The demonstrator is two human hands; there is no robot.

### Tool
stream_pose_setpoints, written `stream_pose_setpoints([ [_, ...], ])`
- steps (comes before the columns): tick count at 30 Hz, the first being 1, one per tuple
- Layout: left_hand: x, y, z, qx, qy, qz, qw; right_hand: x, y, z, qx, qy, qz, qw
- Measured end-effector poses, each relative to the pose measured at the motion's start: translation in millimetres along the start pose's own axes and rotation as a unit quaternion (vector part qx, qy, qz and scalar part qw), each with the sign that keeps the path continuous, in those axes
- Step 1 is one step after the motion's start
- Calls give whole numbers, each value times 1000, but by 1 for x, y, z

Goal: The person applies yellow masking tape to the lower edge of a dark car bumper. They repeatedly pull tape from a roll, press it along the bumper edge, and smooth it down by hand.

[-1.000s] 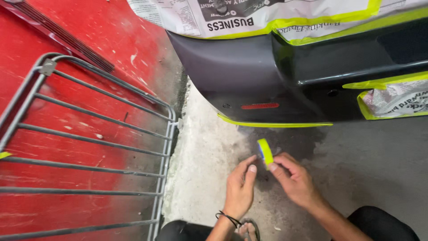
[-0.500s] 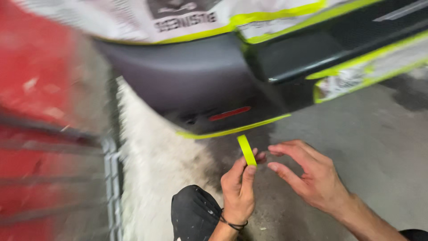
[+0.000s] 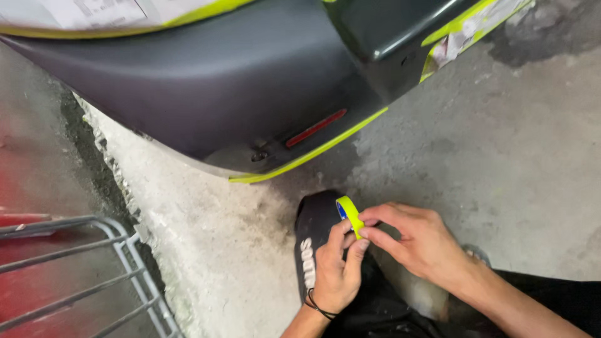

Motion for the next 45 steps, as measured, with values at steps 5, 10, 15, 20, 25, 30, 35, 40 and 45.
stream_pose_setpoints([
  [5,-17,-21,-10,-55,29,-66,996,-9,16,26,12,-20,36,999],
  [10,-22,-43,-9,-89,62,-121,987,-13,25,32,24,-27,34,999],
  [15,-25,-49,-8,-100,80,-140,982,-17,20,32,8,-10,-14,1000],
  [20,-24,-32,-13,-29,106,-73,991,-17,9,32,-41,-25,-16,999],
  [25,-17,-14,-15,64,128,-19,990,-6,-2,29,-125,-58,-13,990],
  [30,-13,-19,-11,32,146,-66,987,2,-4,19,-146,-76,50,985],
  [35,-12,-48,7,-151,145,-167,964,-4,-9,14,-174,-42,21,984],
  [40,-8,-57,13,-145,91,-205,964,0,-10,11,-217,-66,-51,973],
  [45,-5,-25,2,-110,-37,-59,991,26,0,-7,-179,-152,13,972],
])
Point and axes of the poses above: each hand's wrist, its own x-axis towards the middle knuckle, its own z-axis out of the palm, y = z × x, the point moved 5 cm from there along x, towards the middle knuckle, and after that the axes turned 5 degrees about -y, right-handed, at the moved point
